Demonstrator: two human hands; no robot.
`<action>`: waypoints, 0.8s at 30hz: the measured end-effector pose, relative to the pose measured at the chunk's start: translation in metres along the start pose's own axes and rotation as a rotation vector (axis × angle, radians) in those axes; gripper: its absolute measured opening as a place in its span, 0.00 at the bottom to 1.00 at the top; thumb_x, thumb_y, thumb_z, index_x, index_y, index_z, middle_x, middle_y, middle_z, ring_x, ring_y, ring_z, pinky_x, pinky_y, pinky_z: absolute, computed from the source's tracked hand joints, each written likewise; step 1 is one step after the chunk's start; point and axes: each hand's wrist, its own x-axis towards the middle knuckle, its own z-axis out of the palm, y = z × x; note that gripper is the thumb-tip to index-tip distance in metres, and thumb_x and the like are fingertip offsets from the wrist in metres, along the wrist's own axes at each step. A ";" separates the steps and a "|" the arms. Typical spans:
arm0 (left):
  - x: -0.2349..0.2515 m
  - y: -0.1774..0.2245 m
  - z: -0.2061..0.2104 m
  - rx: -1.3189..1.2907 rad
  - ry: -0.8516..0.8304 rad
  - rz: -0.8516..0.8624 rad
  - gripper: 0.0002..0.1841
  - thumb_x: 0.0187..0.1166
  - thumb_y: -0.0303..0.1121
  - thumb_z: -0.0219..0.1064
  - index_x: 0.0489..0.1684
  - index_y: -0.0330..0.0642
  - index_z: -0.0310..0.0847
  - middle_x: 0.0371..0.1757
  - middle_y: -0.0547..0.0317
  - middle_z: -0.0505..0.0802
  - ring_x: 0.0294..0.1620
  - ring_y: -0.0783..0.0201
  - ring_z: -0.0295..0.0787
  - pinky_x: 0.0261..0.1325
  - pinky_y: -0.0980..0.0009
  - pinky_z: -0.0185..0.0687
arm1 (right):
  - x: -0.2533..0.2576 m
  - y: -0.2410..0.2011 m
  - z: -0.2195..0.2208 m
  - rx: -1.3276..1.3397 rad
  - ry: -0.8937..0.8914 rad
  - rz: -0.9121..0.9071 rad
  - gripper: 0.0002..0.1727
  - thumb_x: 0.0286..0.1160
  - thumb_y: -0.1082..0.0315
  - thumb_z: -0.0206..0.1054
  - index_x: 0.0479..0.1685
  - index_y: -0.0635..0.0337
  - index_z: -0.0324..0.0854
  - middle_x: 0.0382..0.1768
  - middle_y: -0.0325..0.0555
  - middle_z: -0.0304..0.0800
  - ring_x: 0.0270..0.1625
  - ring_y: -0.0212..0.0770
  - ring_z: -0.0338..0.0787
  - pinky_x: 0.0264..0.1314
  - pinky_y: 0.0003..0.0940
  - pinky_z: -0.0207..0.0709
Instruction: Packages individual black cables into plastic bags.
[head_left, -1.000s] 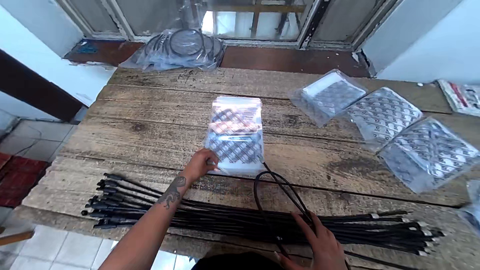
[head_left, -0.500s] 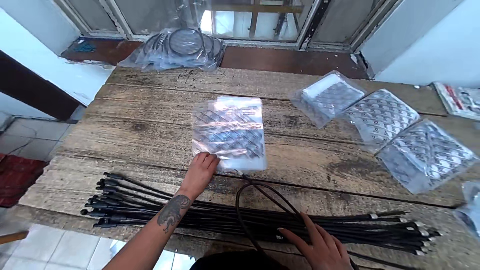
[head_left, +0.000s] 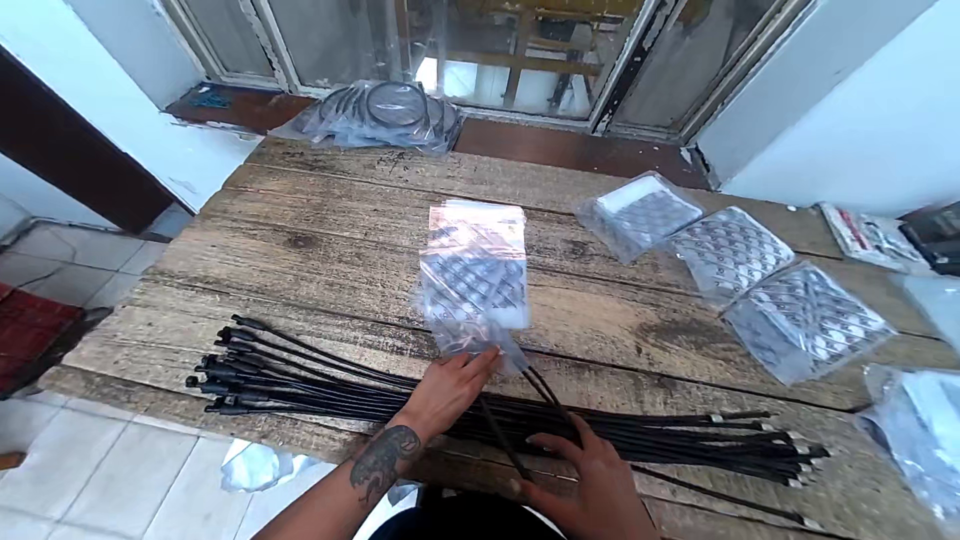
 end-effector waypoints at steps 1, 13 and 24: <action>0.001 -0.005 0.000 -0.002 0.007 -0.044 0.23 0.71 0.18 0.68 0.64 0.46 0.89 0.70 0.61 0.91 0.46 0.56 0.95 0.40 0.58 0.91 | -0.007 -0.003 -0.004 -0.021 -0.033 -0.002 0.38 0.48 0.30 0.79 0.60 0.43 0.93 0.82 0.73 0.67 0.75 0.76 0.74 0.70 0.74 0.66; -0.011 -0.022 0.001 0.069 0.060 0.176 0.13 0.86 0.34 0.62 0.56 0.50 0.93 0.62 0.64 0.93 0.53 0.58 0.89 0.56 0.58 0.81 | -0.042 -0.013 -0.034 -0.147 -0.179 -0.139 0.44 0.48 0.30 0.80 0.70 0.43 0.87 0.86 0.74 0.58 0.80 0.78 0.68 0.76 0.74 0.58; -0.018 -0.007 -0.001 0.063 0.160 0.101 0.22 0.76 0.23 0.65 0.69 0.51 0.87 0.74 0.66 0.88 0.50 0.57 0.88 0.53 0.56 0.79 | -0.026 0.007 -0.017 -0.030 0.040 -0.043 0.44 0.42 0.26 0.79 0.62 0.41 0.91 0.83 0.70 0.68 0.76 0.74 0.74 0.71 0.73 0.65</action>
